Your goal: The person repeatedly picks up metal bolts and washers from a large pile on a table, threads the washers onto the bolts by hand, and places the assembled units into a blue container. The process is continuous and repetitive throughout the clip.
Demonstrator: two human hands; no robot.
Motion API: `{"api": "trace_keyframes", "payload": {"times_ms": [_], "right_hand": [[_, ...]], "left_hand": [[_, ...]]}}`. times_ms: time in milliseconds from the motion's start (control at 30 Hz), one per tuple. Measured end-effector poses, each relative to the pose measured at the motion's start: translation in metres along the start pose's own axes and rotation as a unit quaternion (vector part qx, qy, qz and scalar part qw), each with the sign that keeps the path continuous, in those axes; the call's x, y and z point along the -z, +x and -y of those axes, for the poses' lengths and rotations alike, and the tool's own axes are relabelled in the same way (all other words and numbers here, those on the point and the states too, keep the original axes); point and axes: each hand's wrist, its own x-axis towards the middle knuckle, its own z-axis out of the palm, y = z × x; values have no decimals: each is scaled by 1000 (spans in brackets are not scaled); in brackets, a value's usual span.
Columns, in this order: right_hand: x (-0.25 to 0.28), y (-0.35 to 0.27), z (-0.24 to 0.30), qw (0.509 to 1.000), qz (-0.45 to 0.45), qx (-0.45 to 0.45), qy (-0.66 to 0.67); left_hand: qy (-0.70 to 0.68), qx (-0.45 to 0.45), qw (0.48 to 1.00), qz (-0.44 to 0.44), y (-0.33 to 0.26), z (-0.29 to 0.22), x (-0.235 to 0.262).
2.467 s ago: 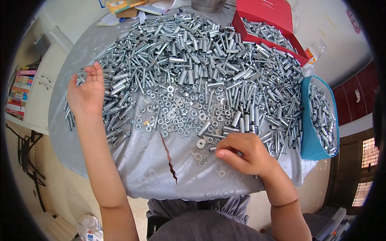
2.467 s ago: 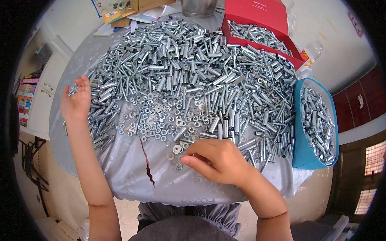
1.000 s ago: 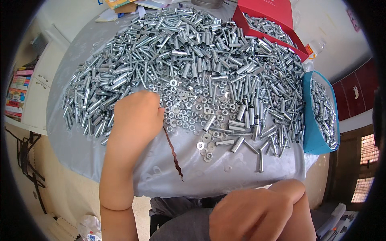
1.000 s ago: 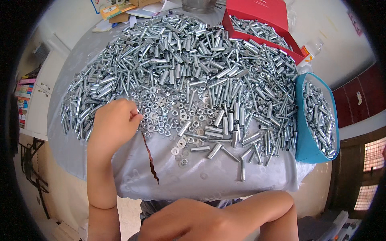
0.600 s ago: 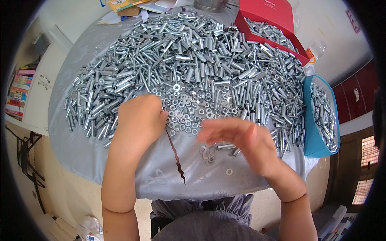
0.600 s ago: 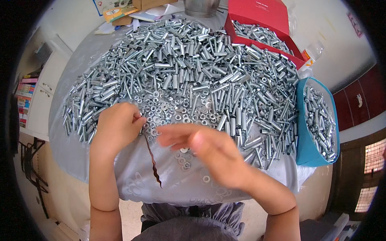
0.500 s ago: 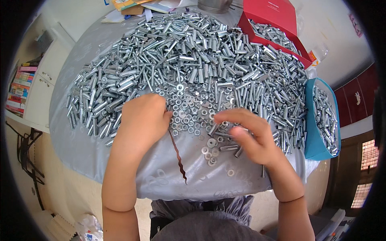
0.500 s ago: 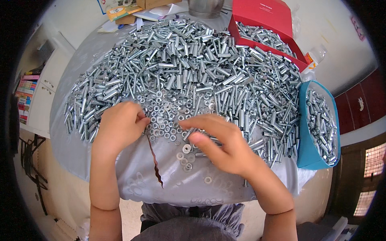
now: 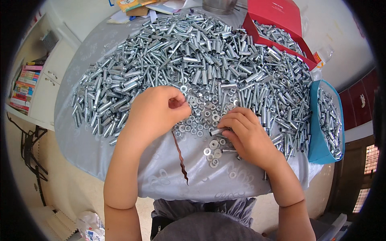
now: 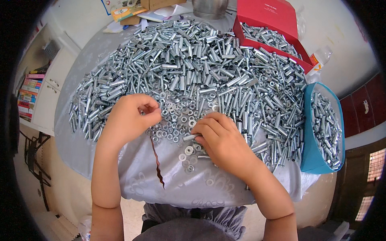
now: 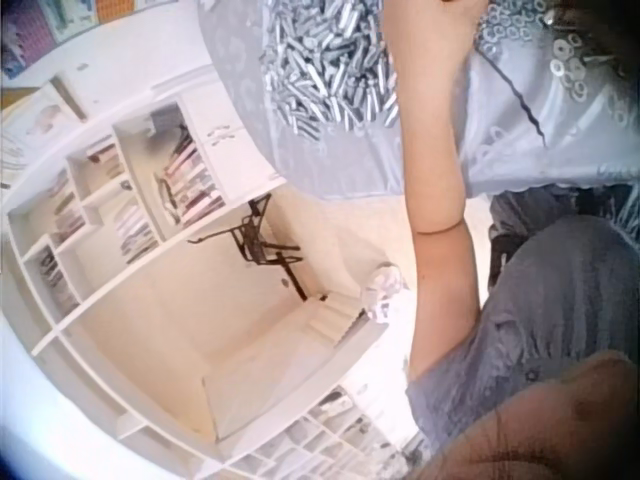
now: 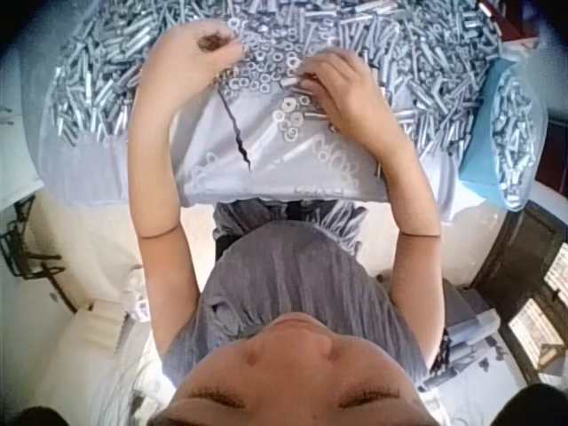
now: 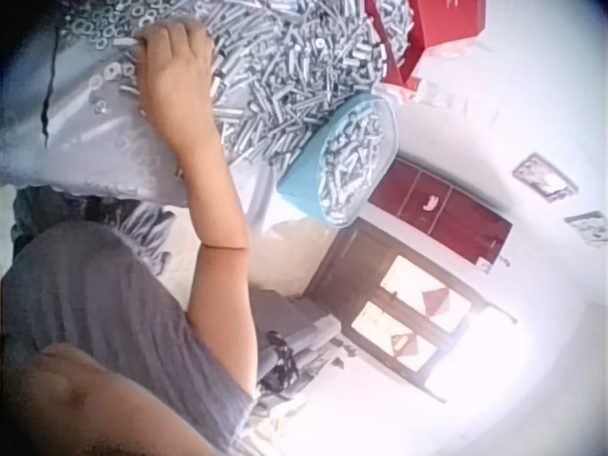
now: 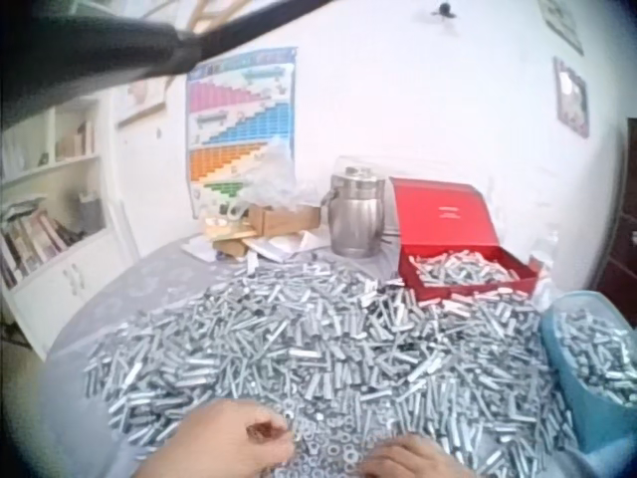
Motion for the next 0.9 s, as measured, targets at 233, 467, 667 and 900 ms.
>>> {"api": "trace_keyframes", "payload": {"times_ms": [233,467,667,900], "right_hand": [[6,-3,10,969,-82,-103,210],[5,-5,10,842,-109,-215,483],[6,-6,9,936,-99,-135,309],[4,-8,8,932,-123,-121,320]], "left_hand": [[-396,-60,915,41,5,-3,-17],[-421,-57,901,87,-6,-18,-23],[-263,-186,945,59,-8,-20,-28],[-230,-202,950,58,-8,-22,-28]]}}
